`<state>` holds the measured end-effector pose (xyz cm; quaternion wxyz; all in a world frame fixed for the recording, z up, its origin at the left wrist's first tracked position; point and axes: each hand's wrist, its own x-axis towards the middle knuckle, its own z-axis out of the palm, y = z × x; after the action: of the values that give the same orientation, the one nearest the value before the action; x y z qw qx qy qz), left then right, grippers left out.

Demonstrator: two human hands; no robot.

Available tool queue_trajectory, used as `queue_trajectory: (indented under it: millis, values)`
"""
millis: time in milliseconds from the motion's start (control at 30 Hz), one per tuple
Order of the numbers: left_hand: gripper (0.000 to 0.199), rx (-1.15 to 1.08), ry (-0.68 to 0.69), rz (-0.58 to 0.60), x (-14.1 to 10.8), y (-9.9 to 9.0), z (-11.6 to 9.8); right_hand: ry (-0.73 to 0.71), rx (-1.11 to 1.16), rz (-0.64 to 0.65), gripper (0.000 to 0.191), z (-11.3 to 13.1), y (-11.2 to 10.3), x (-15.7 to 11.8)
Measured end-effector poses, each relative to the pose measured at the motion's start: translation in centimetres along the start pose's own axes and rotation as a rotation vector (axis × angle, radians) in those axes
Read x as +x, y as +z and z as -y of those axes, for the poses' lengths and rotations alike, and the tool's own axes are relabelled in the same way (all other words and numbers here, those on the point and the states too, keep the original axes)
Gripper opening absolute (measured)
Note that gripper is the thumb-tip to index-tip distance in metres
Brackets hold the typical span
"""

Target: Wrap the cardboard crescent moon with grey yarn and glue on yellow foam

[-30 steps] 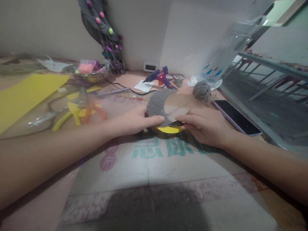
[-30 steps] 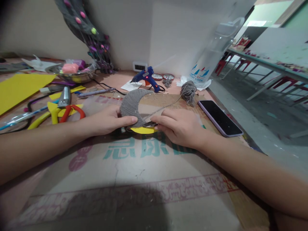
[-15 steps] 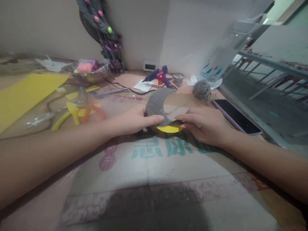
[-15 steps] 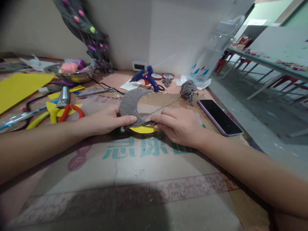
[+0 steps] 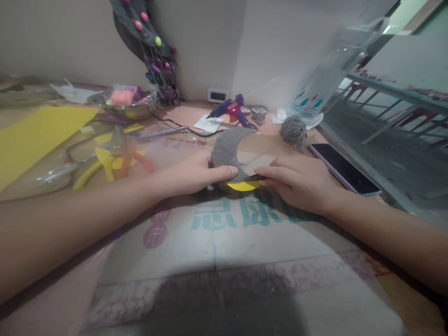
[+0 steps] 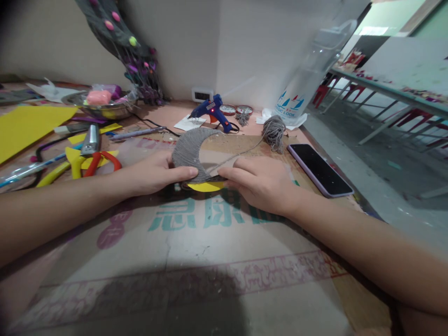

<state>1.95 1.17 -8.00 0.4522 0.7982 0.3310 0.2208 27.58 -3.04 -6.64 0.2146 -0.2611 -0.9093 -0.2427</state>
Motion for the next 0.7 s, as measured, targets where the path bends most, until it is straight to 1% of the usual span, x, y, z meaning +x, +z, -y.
queue_trajectory:
  millis: [167,433,700]
  values:
    - [0.037,0.01,-0.026,0.008,-0.05,-0.03,-0.13,0.007,-0.005,0.006,0.019,0.03,-0.08,0.05]
    - [0.04,-0.017,-0.006,0.013,-0.1,-0.02,-0.32,0.071,0.13,0.064,0.023,-0.05,-0.03,-0.11]
    - [0.04,-0.018,-0.008,0.015,-0.09,0.01,-0.3,0.065,0.119,0.068,0.023,0.03,-0.04,-0.14]
